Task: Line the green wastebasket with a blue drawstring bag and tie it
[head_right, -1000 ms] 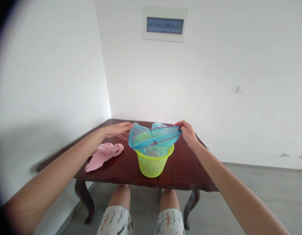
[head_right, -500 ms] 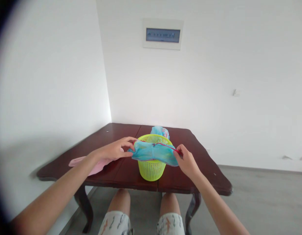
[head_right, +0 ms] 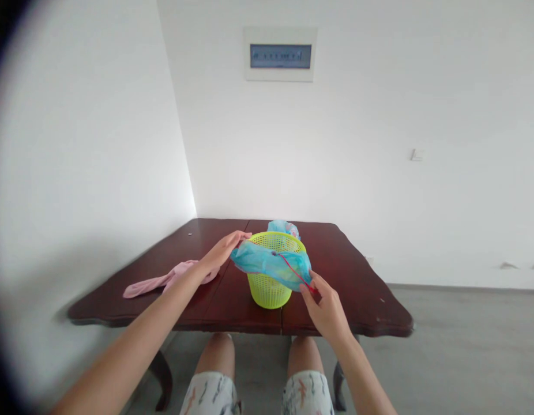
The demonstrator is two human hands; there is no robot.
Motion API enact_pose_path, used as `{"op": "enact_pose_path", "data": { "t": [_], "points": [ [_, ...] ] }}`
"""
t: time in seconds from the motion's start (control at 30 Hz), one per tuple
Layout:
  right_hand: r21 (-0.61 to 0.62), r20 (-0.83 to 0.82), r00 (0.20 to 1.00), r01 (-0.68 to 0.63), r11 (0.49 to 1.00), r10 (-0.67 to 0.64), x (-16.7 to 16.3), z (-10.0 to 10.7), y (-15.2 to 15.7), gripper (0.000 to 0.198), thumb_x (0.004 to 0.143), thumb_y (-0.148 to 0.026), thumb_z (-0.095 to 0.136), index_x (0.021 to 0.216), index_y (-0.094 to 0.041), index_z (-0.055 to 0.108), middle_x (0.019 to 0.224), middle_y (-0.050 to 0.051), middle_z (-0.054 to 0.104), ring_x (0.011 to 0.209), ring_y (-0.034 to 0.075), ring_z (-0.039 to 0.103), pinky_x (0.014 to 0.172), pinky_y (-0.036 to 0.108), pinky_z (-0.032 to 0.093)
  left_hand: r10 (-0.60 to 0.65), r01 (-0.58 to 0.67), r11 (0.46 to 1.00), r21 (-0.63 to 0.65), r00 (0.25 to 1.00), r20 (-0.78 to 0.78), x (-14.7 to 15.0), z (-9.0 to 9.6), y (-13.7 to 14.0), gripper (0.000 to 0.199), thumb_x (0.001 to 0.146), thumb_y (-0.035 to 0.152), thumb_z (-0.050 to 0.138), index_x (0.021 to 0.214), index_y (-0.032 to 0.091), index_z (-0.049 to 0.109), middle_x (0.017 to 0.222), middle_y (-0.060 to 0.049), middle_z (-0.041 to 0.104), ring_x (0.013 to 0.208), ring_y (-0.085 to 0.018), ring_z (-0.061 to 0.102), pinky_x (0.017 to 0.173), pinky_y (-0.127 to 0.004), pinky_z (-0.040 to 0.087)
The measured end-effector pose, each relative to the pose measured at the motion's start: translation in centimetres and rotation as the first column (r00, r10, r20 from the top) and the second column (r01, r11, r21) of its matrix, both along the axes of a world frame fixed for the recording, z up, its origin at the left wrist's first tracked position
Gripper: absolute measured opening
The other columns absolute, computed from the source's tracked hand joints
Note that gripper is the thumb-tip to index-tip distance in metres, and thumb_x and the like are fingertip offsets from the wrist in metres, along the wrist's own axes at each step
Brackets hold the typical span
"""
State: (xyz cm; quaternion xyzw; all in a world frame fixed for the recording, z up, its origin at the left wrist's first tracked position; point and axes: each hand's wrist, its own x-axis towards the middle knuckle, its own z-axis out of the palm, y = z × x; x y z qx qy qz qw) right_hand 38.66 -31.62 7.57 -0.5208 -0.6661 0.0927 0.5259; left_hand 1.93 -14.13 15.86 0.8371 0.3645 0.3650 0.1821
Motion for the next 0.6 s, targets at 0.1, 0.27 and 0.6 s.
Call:
{"op": "enact_pose_path", "data": {
  "t": [0.1,0.27,0.6],
  "points": [
    [-0.026,-0.009,0.996,-0.089,0.996,0.088,-0.1,0.3,0.2,0.050,0.116,-0.060,0.066,0.081,-0.025,0.059,0.148,0.014,0.084,0.121,0.033,0.081,0.109,0.044,0.061,0.000,-0.002,1.000,-0.020,0.992,-0.122,0.5,1.3,2.7,0.064,0.122,0.064,0.037,0.154,0.025,0.076,0.166,-0.015,0.076,0.155,-0.033,0.070,0.136,-0.052,0.050],
    [-0.057,-0.094,0.985,-0.153,0.987,0.148,0.0,0.3,0.5,0.039,0.118,-0.060,0.065,0.121,-0.026,0.084,0.146,0.014,0.085,0.138,0.038,0.079,0.124,0.054,0.059,-0.077,0.052,0.995,-0.086,0.945,-0.318,2.3,2.8,5.3,0.029,0.079,0.032,0.087,0.107,0.033,0.092,0.163,-0.007,0.079,0.167,-0.047,0.054,0.145,-0.071,0.020],
    [0.028,-0.389,0.920,-0.030,0.999,0.039,1.0,4.1,0.4,0.073,0.107,-0.086,0.069,0.066,-0.026,0.062,0.072,0.007,0.071,0.070,0.023,0.064,0.069,0.036,0.053,-0.108,0.122,0.951,-0.285,0.992,0.065,2.4,7.0,4.5,0.052,0.093,0.055,0.078,0.066,0.027,0.043,0.059,0.005,0.037,0.058,-0.017,0.041,0.065,-0.032,0.044]
  ]
}}
